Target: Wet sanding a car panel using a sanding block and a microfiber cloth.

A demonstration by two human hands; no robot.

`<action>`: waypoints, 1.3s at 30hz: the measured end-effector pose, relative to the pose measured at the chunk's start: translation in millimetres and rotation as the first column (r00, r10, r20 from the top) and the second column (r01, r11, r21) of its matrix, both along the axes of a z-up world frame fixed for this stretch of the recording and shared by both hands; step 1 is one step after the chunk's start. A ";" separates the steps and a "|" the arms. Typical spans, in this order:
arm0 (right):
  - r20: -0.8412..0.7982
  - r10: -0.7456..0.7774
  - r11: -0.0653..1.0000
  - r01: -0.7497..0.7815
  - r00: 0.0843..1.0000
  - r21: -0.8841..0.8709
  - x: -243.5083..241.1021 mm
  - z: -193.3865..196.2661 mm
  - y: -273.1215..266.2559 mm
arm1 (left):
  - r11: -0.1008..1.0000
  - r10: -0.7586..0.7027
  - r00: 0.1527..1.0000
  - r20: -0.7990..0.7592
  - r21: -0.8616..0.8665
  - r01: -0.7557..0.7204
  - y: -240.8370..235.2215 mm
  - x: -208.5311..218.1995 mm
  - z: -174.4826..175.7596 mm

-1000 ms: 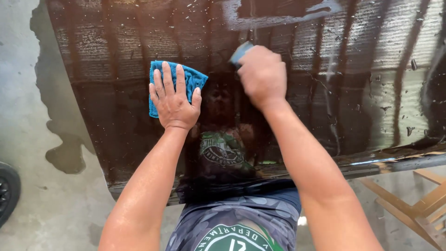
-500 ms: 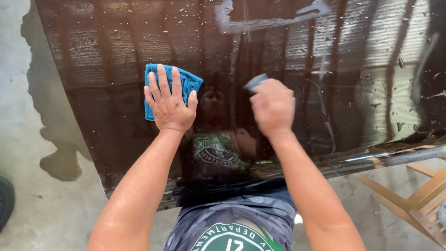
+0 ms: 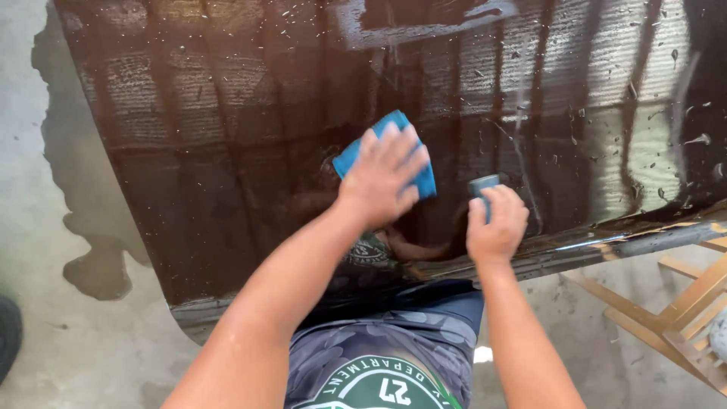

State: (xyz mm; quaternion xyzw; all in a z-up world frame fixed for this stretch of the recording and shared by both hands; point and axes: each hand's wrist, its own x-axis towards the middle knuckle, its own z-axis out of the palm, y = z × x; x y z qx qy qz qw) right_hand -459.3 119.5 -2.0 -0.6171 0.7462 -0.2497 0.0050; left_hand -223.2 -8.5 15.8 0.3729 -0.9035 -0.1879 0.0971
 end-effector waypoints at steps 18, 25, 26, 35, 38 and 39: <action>0.434 0.338 0.881 -0.443 0.835 0.167 146.2 59.8 -24.5 | 0.556 0.830 0.545 0.119 -0.247 -0.793 155.5 231.7 -26.2; 0.213 0.783 0.619 -0.767 0.585 -0.167 163.6 61.1 -4.5 | 0.892 0.452 0.868 0.205 -0.089 -0.444 194.5 216.2 -9.5; 0.238 0.692 0.716 -0.691 0.682 -0.102 145.2 67.5 -14.0 | 0.917 0.399 0.894 0.204 -0.066 -0.394 192.6 223.4 -6.0; 0.085 0.074 0.997 -0.073 0.994 -0.016 73.0 1.3 -32.9 | 0.763 0.647 0.745 0.162 -0.153 -0.629 89.6 166.8 -4.1; 0.103 0.165 0.986 -0.163 0.981 -0.028 108.3 10.0 -21.8 | 0.902 0.429 0.885 0.179 -0.043 -0.429 93.9 118.4 16.5; 0.131 0.235 0.972 -0.232 0.963 -0.036 121.6 11.4 -17.2 | 0.961 0.251 0.949 0.190 0.070 -0.268 99.7 103.7 26.5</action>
